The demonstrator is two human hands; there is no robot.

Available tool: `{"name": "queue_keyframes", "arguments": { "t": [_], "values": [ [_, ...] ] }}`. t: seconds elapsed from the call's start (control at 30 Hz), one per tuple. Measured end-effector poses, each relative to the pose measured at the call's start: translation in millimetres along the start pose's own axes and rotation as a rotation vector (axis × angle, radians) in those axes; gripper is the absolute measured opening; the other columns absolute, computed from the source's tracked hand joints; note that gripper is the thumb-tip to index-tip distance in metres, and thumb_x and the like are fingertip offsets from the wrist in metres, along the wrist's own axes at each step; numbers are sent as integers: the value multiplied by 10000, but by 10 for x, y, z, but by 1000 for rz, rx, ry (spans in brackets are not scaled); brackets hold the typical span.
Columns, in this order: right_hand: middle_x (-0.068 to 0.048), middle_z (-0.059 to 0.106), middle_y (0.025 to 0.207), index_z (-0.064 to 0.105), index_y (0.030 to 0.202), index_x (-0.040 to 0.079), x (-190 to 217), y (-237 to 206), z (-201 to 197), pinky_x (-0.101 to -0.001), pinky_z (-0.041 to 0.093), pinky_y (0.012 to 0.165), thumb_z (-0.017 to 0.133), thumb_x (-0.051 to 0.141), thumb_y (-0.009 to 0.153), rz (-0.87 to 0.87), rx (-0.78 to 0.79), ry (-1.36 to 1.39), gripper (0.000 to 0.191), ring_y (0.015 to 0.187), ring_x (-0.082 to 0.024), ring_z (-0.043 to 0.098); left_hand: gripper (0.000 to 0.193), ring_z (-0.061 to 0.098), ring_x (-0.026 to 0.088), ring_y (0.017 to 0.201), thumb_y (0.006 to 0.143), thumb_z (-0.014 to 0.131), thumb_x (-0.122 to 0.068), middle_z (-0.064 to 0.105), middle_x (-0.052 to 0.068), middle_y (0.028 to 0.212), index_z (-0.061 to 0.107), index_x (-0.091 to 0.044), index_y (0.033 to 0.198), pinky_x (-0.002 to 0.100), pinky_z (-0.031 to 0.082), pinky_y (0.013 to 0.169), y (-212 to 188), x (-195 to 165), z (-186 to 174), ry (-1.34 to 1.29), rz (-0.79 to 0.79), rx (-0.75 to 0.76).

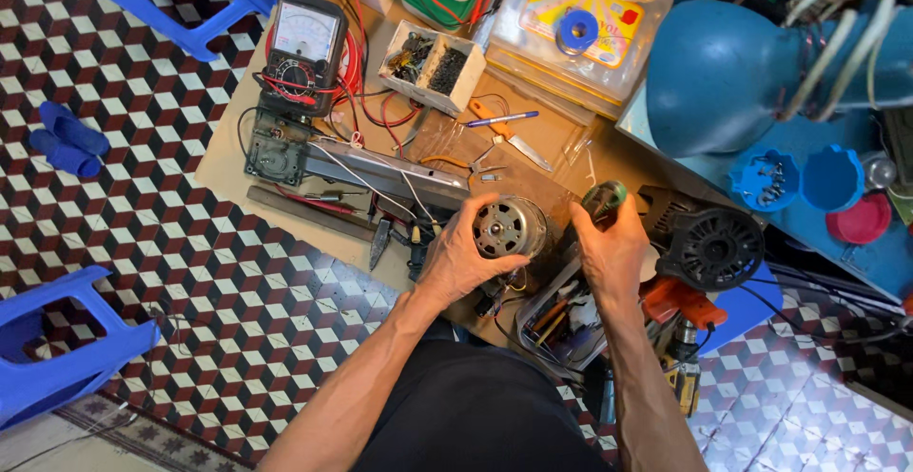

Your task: The person disassembles and reassembles a small electric motor on a cluttered workbench. They use a screwdriver to remove screws, separate the motor housing, and then reassemble the components, securing them with a power drill.

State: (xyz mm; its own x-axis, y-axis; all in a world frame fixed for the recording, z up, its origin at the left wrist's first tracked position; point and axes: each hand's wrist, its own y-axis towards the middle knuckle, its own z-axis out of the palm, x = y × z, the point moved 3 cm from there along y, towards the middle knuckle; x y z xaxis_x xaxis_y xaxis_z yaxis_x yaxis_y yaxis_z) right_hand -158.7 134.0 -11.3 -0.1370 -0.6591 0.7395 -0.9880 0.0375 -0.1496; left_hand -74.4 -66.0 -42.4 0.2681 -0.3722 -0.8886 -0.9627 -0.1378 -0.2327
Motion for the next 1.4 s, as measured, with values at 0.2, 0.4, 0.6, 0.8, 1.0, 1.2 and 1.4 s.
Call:
{"name": "queue_keyframes", "arguments": {
  "t": [0.2, 0.4, 0.6, 0.8, 1.0, 1.2, 1.4],
  "values": [
    [-84, 726, 1035, 658, 1127, 29, -322, -710, -529, -313, 580, 808, 738, 127, 955, 208, -151, 636, 213, 887, -182, 708, 938, 623, 321, 1251, 683, 919, -428, 625, 170, 1350, 441, -130, 1433, 426, 500, 1048, -51, -50, 44, -5, 28, 3],
    [-183, 700, 1088, 600, 1156, -19, -703, -1098, -726, -383, 619, 900, 737, 97, 911, 423, -126, 1299, 304, 981, -290, 734, 936, 644, 334, 1217, 690, 905, -427, 641, 203, 1314, 428, -117, 1434, 428, 515, 1031, -73, -76, 97, 40, 3, 18],
    [-243, 648, 1257, 511, 1183, -26, -714, -1378, -753, -333, 590, 978, 748, 53, 859, 611, 26, 1452, 409, 1134, -288, 681, 973, 657, 348, 1193, 664, 925, -430, 647, 232, 1299, 428, -72, 1420, 413, 525, 1010, -28, -101, 72, 126, 27, 16],
    [-193, 604, 1201, 391, 1515, 30, -616, -1261, -507, -279, 608, 843, 707, 33, 792, 408, 409, 1349, 789, 968, -190, 685, 1012, 671, 339, 1178, 632, 934, -443, 665, 218, 1278, 429, -75, 1427, 408, 535, 992, 16, -165, 26, 159, 13, 44],
    [-73, 628, 959, 496, 1550, -50, -640, -941, -103, -212, 512, 641, 605, 184, 1067, 331, 446, 1023, 548, 758, -101, 601, 1002, 684, 316, 1166, 615, 939, -437, 670, 202, 1283, 446, -86, 1413, 401, 547, 979, -2, -193, 34, 122, -11, 42],
    [-138, 733, 943, 448, 1374, -43, -536, -834, -103, -275, 581, 649, 553, 174, 946, 496, 449, 978, 491, 718, -162, 691, 998, 685, 307, 1170, 612, 941, -422, 679, 187, 1283, 453, -95, 1419, 393, 549, 978, 18, -167, 18, 99, -28, 30],
    [-138, 649, 883, 468, 1461, 34, -458, -752, 4, -270, 533, 566, 517, 220, 1047, 374, 479, 650, 457, 657, -140, 611, 993, 672, 311, 1188, 622, 942, -403, 666, 187, 1298, 450, -88, 1425, 394, 542, 986, 20, -105, 26, 78, -9, 27]
  ]
}}
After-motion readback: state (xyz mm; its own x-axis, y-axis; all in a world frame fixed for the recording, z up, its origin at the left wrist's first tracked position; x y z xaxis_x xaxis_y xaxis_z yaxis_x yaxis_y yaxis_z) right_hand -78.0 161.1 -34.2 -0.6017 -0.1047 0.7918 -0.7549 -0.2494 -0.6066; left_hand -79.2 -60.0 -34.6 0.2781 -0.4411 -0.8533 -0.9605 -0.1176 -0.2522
